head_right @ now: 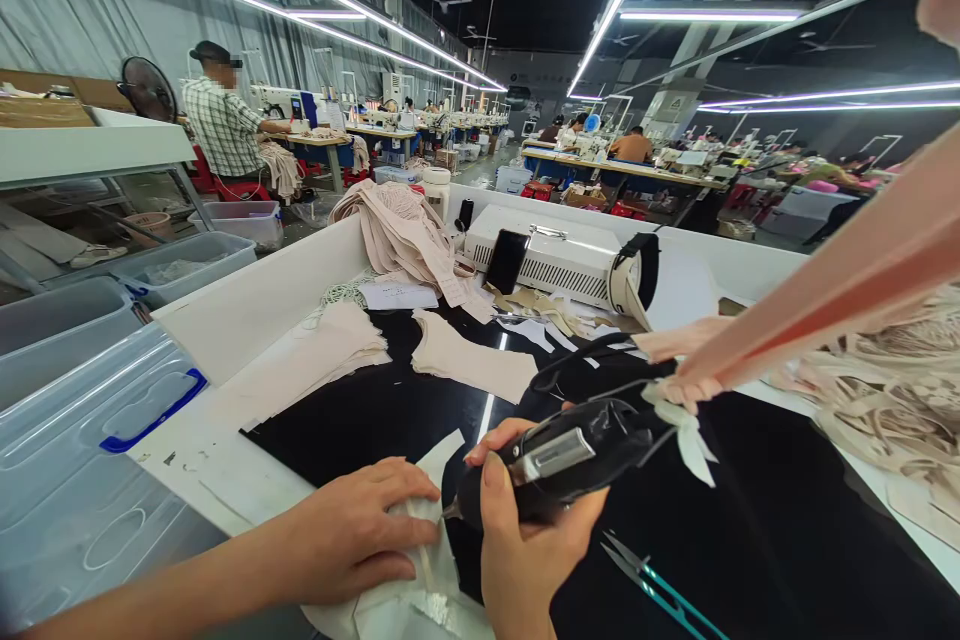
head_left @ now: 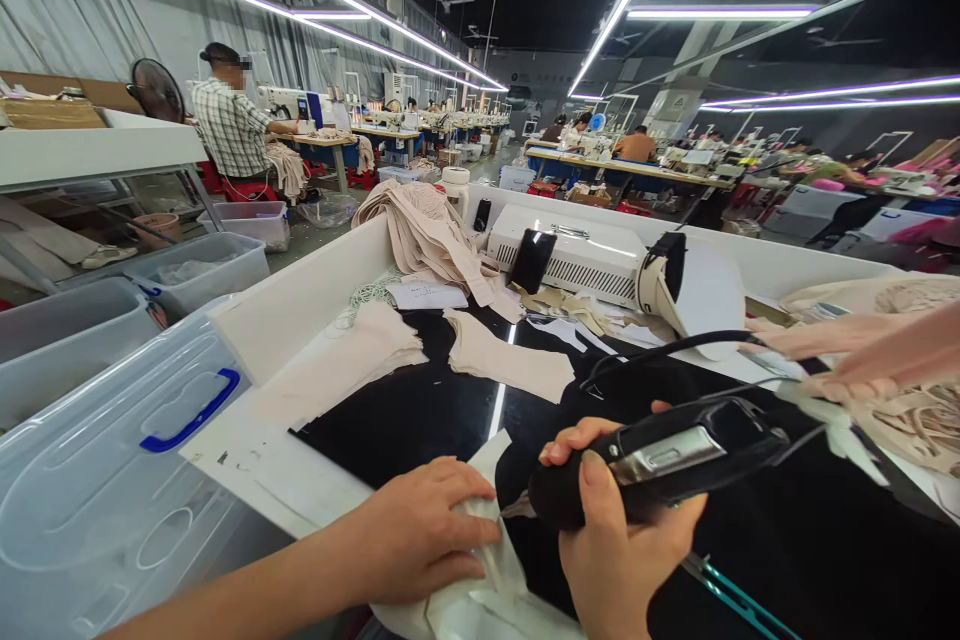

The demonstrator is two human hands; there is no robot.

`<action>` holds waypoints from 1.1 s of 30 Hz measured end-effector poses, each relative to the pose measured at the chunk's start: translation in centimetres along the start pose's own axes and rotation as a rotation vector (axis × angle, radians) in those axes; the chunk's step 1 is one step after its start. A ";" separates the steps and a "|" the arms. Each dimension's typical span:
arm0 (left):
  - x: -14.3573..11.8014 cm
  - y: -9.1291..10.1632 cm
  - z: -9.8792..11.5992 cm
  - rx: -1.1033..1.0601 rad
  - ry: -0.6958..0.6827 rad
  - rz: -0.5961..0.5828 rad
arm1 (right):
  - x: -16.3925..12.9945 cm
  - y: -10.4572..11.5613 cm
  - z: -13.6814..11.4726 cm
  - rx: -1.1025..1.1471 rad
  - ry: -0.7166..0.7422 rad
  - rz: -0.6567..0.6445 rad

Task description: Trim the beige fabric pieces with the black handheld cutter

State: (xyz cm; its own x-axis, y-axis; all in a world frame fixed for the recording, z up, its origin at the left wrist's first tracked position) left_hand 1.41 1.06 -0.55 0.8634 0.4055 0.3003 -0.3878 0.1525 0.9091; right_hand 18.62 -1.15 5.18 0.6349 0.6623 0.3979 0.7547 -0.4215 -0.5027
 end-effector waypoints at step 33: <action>1.8 1.4 -2.3 -0.042 -0.149 -0.009 | -0.6 0.6 -0.8 -0.040 0.034 -0.075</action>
Point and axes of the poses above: each hand's wrist, its own x-axis towards the middle knuckle, its own y-axis out of the back of the hand, z = x × y, the point moved 4 cm from there along x, towards the middle knuckle, and after that the axes turned 7 degrees about x, right-handed, at the moved point
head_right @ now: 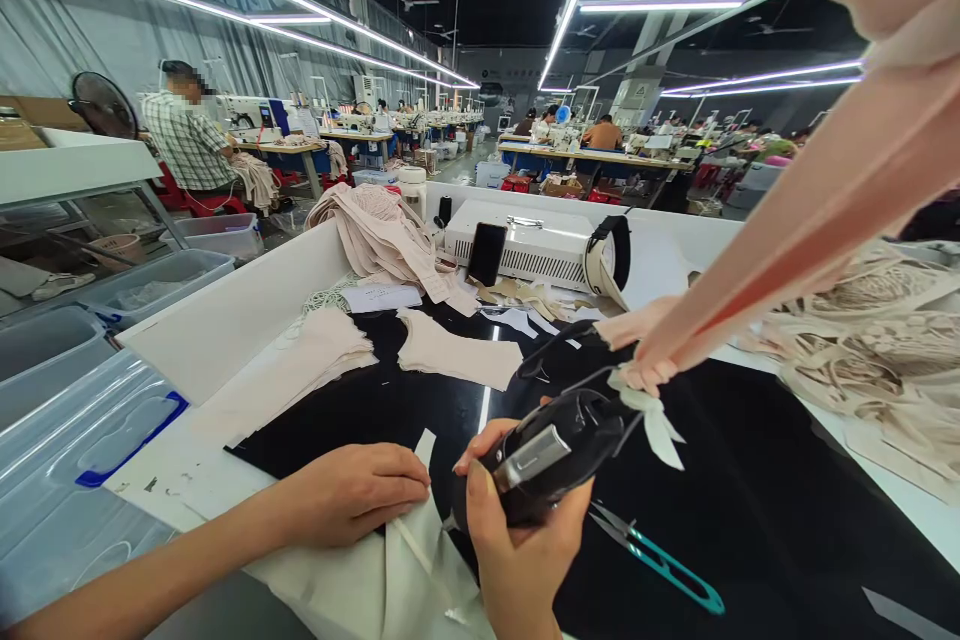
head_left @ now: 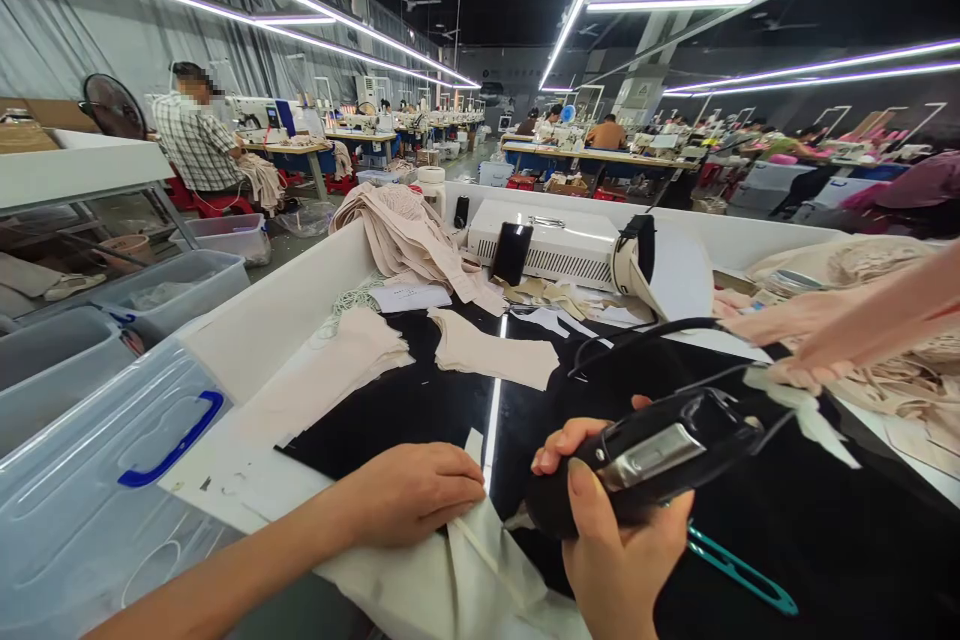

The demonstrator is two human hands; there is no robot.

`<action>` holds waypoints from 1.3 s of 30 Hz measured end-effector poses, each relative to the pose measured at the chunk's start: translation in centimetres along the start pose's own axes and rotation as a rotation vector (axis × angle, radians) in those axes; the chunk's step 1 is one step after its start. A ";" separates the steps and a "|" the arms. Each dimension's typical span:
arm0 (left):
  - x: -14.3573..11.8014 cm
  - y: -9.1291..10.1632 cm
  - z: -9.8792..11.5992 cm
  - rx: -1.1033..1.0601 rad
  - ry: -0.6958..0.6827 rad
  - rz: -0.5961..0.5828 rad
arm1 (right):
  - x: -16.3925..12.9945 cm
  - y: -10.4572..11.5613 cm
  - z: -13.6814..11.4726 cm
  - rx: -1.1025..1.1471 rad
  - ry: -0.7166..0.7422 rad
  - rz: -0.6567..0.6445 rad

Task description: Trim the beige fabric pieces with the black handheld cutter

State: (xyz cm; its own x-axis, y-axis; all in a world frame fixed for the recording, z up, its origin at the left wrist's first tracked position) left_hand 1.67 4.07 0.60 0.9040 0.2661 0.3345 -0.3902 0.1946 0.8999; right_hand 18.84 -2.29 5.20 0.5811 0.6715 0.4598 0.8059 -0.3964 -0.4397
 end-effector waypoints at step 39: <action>-0.9 -0.5 1.4 0.216 -0.056 -0.057 | 0.8 -1.4 1.0 0.051 0.004 0.054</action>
Point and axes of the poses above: each hand's wrist, its own x-axis towards the middle knuckle, its own y-axis out of the back of the hand, z = x × y, the point moved 4 cm from there along x, towards the middle knuckle, and after that the axes turned 7 degrees about x, right-handed, at the moved point
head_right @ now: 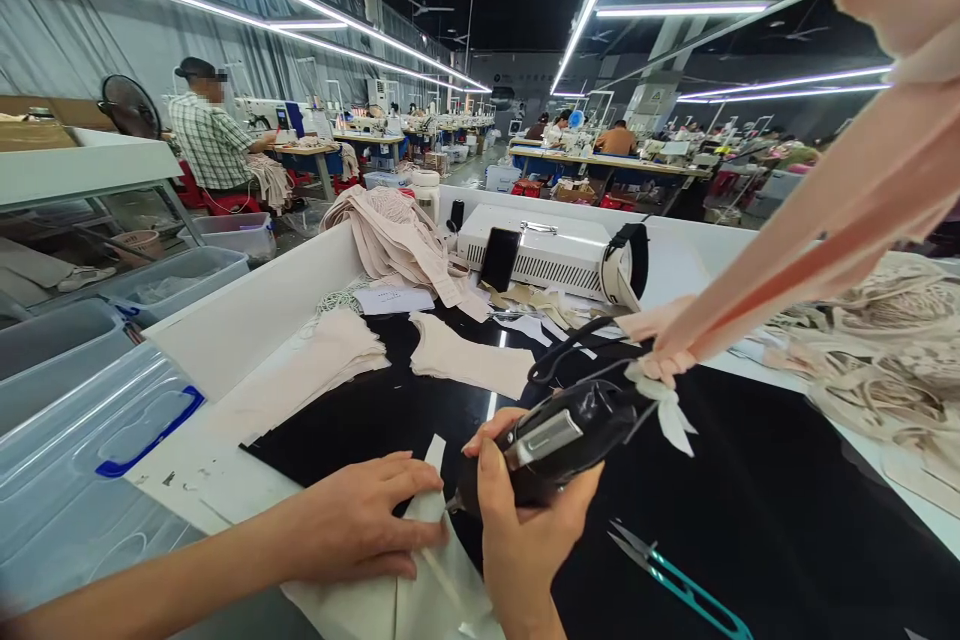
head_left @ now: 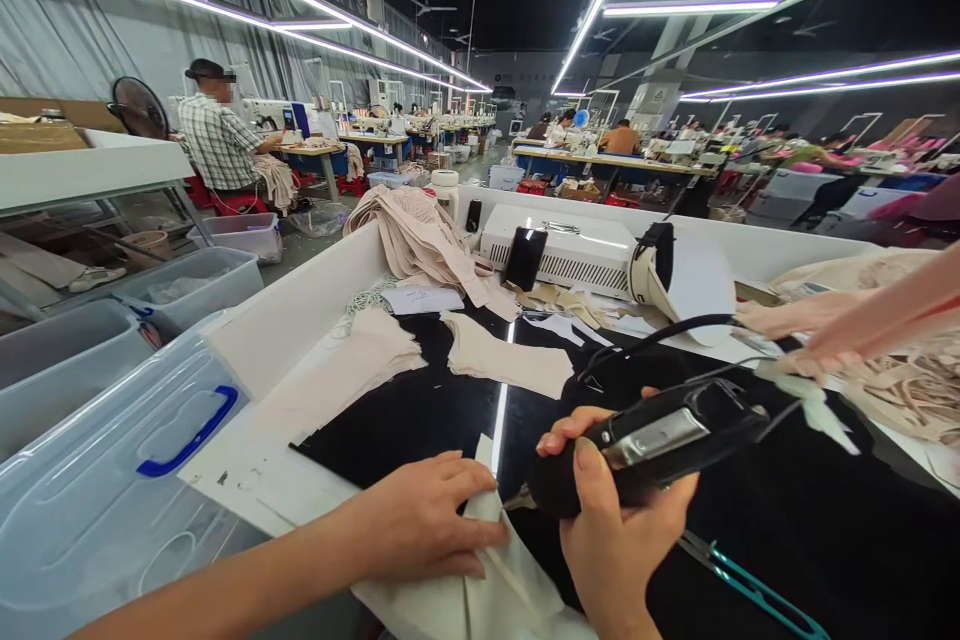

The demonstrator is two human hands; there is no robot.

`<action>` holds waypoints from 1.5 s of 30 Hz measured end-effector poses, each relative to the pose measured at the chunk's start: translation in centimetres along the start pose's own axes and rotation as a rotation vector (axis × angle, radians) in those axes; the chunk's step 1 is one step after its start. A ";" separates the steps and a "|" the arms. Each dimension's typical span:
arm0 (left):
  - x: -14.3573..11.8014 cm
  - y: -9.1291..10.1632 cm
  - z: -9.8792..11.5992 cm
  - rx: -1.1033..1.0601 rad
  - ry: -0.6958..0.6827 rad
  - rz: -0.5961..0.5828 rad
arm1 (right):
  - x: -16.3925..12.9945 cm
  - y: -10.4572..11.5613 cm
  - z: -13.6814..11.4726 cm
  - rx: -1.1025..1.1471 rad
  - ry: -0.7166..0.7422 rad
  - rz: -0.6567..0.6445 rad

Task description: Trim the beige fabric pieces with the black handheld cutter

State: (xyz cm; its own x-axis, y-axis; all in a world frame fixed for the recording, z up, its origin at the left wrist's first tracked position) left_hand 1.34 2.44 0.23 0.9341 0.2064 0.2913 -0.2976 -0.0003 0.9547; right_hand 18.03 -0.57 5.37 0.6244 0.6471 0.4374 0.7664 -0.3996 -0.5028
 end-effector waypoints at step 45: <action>-0.2 0.0 -2.5 -0.131 -0.028 -0.056 | 0.4 -0.7 0.9 -0.049 0.006 0.005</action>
State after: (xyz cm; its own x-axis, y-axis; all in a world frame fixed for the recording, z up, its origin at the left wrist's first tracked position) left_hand 0.61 4.84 0.05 0.9546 0.1748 0.2412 -0.2664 0.1385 0.9539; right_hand 17.66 0.56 5.23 0.6294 0.6409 0.4394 0.7694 -0.4348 -0.4679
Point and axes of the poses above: each hand's wrist, its own x-axis towards the middle knuckle, its own y-axis out of the back of the hand, z = x × y, the point moved 4 cm from there along x, towards the middle knuckle, and after that the axes turned 7 degrees about x, right-handed, at the moved point
